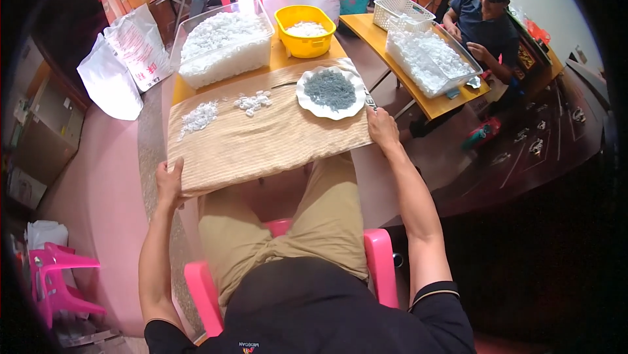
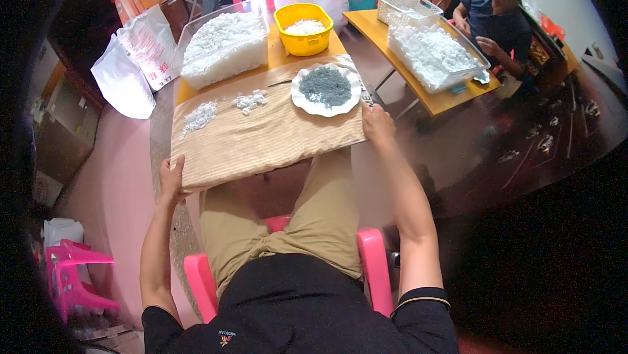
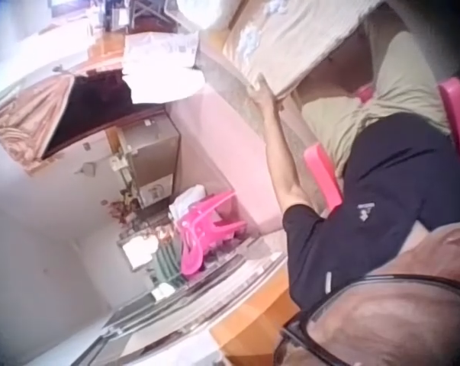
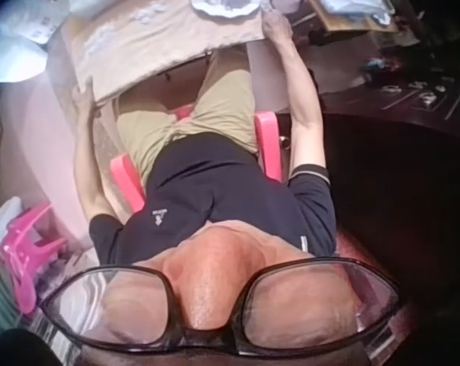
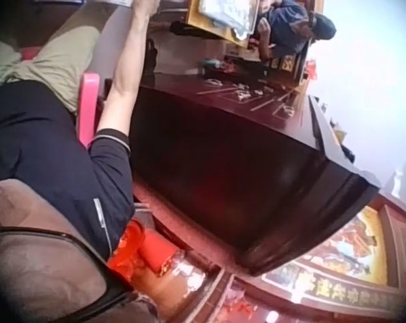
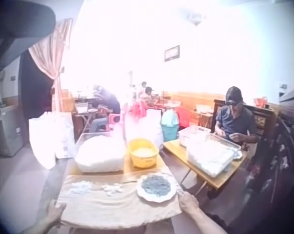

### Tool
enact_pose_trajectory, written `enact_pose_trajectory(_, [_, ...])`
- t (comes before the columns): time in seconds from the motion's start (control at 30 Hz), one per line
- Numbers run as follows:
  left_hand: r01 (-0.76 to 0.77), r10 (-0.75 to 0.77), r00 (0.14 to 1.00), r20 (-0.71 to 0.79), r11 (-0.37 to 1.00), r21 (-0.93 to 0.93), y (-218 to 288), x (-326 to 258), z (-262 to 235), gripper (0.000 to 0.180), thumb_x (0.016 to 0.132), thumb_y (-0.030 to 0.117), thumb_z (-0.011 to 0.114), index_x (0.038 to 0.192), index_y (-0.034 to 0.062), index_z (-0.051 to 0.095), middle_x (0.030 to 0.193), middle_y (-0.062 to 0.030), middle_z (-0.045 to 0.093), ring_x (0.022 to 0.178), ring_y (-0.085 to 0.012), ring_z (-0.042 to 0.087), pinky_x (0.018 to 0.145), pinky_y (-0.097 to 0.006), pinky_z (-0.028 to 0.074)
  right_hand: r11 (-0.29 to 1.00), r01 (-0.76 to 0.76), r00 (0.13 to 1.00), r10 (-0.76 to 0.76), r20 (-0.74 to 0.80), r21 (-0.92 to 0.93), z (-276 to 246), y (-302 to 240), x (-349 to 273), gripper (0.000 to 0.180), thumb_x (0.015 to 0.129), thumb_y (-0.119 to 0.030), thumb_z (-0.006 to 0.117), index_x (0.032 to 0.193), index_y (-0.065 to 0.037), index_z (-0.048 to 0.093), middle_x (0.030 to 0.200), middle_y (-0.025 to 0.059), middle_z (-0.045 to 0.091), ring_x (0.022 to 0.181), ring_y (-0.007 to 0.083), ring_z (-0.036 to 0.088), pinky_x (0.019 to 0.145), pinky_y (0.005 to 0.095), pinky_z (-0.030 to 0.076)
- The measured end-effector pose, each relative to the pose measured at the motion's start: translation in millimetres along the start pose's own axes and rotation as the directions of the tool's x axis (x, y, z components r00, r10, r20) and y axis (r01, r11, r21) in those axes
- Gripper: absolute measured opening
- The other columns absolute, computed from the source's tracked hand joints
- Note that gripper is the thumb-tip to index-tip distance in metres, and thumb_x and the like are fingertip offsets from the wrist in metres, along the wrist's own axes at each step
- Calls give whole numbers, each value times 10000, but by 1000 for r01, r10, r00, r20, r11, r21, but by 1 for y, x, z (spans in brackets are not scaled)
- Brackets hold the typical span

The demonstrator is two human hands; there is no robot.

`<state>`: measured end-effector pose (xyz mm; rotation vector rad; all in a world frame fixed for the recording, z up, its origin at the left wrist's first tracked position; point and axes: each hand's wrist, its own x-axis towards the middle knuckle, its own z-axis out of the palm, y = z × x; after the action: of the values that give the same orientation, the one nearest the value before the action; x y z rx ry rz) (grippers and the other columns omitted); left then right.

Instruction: Manual assembly of small white plastic components at a workbench.

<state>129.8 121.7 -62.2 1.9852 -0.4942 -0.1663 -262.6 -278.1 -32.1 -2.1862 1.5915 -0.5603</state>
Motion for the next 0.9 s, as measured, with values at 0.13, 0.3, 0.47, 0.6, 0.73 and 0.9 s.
enact_pose_trajectory(0.13, [26, -25, 999, 29, 999, -45, 0, 3, -4, 551, 843, 403, 715, 1104, -51, 544, 966, -146, 639, 837, -187, 595, 747, -335, 495, 1000, -18, 1000, 17, 13, 19, -7, -4, -1, 495, 957, -462, 394, 1052, -19, 594, 1058, 274, 625, 1029, 470, 571, 879, 554, 440])
enact_pose_trajectory(0.3, [13, -13, 1000, 26, 1000, 0, 4, 6, -15, 562, 841, 405, 718, 1104, -60, 542, 966, -147, 644, 852, -188, 598, 761, -337, 495, 1000, -24, 998, 24, 51, 9, -12, -16, -6, 474, 959, -444, 401, 1059, -23, 596, 1062, 275, 621, 1030, 466, 568, 867, 544, 446])
enact_pose_trajectory(0.47, [39, -38, 998, 55, 999, -7, 21, -1, -15, 602, 835, 451, 704, 1114, -58, 543, 969, -171, 653, 875, -227, 619, 779, -359, 494, 997, -66, 996, 63, 64, 42, -18, -13, -6, 489, 942, -457, 411, 1102, -34, 597, 1088, 275, 617, 1071, 469, 547, 893, 530, 431])
enact_pose_trajectory(0.6, [70, -78, 995, 57, 988, 139, 22, 0, -23, 598, 843, 448, 693, 1125, -55, 536, 980, -183, 650, 892, -236, 621, 790, -362, 491, 996, -84, 991, 82, 105, 17, -16, -13, -3, 515, 932, -471, 387, 1105, -30, 590, 1106, 276, 611, 1077, 473, 542, 905, 534, 417])
enact_pose_trajectory(0.73, [3, -10, 998, 54, 993, 118, 28, 0, -20, 546, 865, 405, 683, 1132, -45, 529, 1002, -181, 644, 912, -226, 612, 800, -356, 487, 997, -76, 991, 74, 115, 10, -19, -14, -1, 511, 930, -464, 390, 1115, -30, 585, 1110, 270, 611, 1086, 477, 532, 912, 528, 415])
enact_pose_trajectory(0.9, [76, -84, 994, 70, 991, 113, 50, -4, -22, 532, 873, 396, 678, 1132, -41, 521, 1025, -178, 634, 926, -227, 604, 811, -352, 482, 998, -56, 993, 55, 105, 7, -19, -19, -3, 478, 945, -436, 394, 1085, -19, 583, 1063, 281, 612, 1049, 478, 539, 873, 533, 418])
